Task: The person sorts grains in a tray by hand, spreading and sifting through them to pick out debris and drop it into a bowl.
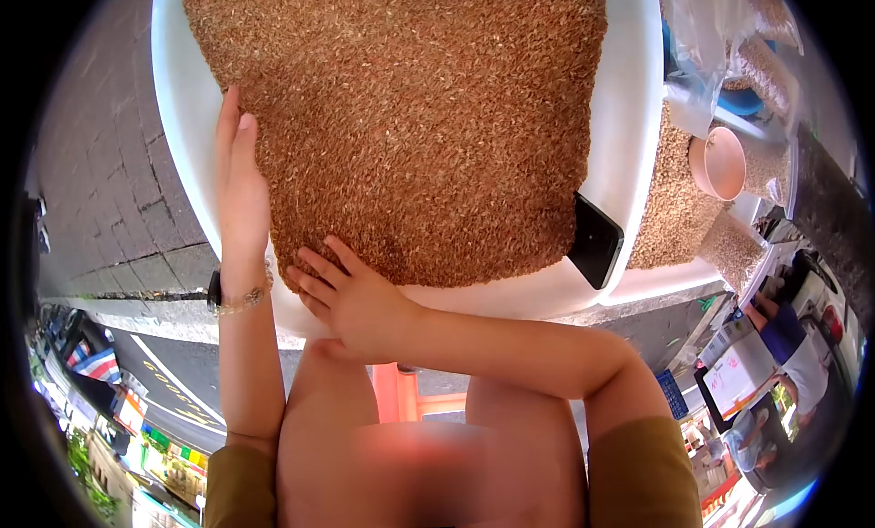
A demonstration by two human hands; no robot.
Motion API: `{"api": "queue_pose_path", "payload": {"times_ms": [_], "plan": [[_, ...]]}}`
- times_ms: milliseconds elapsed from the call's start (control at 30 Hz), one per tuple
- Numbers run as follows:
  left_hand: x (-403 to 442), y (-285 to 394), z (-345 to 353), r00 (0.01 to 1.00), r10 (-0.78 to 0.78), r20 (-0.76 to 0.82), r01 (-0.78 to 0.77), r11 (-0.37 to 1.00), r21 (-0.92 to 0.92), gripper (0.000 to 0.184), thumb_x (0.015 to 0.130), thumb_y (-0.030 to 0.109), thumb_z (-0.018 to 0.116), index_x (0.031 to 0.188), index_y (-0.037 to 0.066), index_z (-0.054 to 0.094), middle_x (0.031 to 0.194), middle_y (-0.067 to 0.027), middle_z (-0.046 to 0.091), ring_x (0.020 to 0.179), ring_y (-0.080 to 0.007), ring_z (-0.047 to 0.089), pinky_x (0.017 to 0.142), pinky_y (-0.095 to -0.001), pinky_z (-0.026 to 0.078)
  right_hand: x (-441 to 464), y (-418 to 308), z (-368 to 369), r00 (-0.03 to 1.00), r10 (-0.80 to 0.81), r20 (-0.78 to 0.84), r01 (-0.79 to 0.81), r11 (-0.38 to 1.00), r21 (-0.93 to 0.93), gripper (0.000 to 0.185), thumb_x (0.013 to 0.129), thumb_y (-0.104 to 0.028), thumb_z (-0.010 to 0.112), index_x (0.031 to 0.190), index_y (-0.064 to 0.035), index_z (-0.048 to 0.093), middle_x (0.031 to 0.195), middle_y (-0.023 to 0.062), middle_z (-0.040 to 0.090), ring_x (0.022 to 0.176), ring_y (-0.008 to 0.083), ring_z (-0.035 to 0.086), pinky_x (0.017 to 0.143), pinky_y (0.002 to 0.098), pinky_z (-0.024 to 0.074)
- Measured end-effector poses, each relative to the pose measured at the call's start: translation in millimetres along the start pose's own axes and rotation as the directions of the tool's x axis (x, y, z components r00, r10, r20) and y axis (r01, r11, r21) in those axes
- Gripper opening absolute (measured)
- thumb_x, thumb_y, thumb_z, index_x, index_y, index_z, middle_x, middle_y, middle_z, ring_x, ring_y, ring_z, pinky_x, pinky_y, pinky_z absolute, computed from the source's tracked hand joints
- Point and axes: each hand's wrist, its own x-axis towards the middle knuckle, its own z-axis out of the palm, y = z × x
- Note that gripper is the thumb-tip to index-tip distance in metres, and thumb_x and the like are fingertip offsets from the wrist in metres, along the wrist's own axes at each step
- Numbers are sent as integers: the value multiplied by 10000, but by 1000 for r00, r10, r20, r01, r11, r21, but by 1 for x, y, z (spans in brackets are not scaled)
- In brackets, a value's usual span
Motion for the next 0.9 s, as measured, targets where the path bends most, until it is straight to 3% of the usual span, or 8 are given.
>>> {"api": "queue_pose_path", "payload": {"times_ms": [67, 200, 300, 433, 533, 633, 733, 900], "plan": [[4, 1, 5, 994, 105, 37, -110, 966, 233, 683, 990, 422, 387, 1436, -71, 232, 1494, -304, 193, 1390, -431, 213, 1135, -456, 195, 3, 0, -1, 1000, -7, 12, 7, 1000, 7, 670, 861, -476, 546, 1335, -8, 475, 1468, 168, 344, 1394, 349, 255, 1131, 534, 187], [13, 11, 16, 974, 219, 52, -217, 850, 480, 767, 968, 392, 454, 1440, -109, 117, 1488, -360, 86, 1377, -535, 98, 1126, -547, 152, 6, -4, -10, 999, 3, 32, -9, 980, 197, 672, 831, -422, 597, 1342, -4, 470, 1445, 189, 361, 1393, 366, 244, 1133, 529, 190], [34, 9, 26, 951, 309, -10, -229, 727, 647, 773, 968, 385, 449, 1443, -111, 95, 1496, -353, 49, 1386, -527, 57, 1131, -544, 145, 5, -10, -22, 1000, 12, 14, -13, 996, 85, 673, 815, -403, 618, 1339, -7, 472, 1442, 198, 361, 1390, 366, 249, 1127, 541, 196], [72, -13, 54, 889, 415, -194, -282, 829, 483, 774, 976, 385, 419, 1438, -131, 72, 1504, -345, 22, 1391, -520, 29, 1140, -542, 130, -4, -18, -46, 993, 102, 62, -85, 966, -243, 607, 832, -300, 602, 1335, 12, 466, 1404, 209, 414, 1328, 370, 359, 1117, 538, 214], [86, -9, 76, 863, 452, -226, -338, 849, 406, 793, 983, 416, 384, 1432, -145, 48, 1507, -340, -32, 1399, -498, -29, 1154, -528, 96, -6, -14, -72, 988, 152, -5, -150, 970, -191, 555, 819, -244, 594, 1293, 26, 490, 1355, 199, 466, 1261, 357, 433, 1104, 522, 245], [83, 8, 93, 874, 485, -32, -438, 815, 379, 774, 1000, 437, 302, 1435, -135, 17, 1514, -314, -71, 1417, -431, -82, 1167, -471, 20, -7, -7, -88, 970, 211, -119, -236, 934, -267, 484, 799, -228, 601, 1213, 14, 536, 1284, 184, 512, 1211, 336, 471, 1083, 500, 288], [77, 29, 113, 856, 498, 136, -514, 794, 325, 757, 1002, 450, 252, 1436, -136, 46, 1521, -306, -18, 1427, -412, -36, 1173, -450, 40, -15, -7, -104, 953, 255, -163, -292, 919, -264, 385, 801, -224, 603, 1116, -4, 572, 1181, 164, 553, 1168, 320, 500, 1064, 483, 324], [54, 48, 152, 786, 548, 286, -618, 670, 412, 741, 992, 426, 314, 1429, -141, 122, 1510, -327, 67, 1423, -423, 88, 1167, -483, 130, -31, -4, -136, 936, 301, -182, -332, 928, -172, 291, 784, -165, 625, 1027, -10, 581, 1031, 128, 571, 1074, 292, 541, 1022, 466, 380]]}}
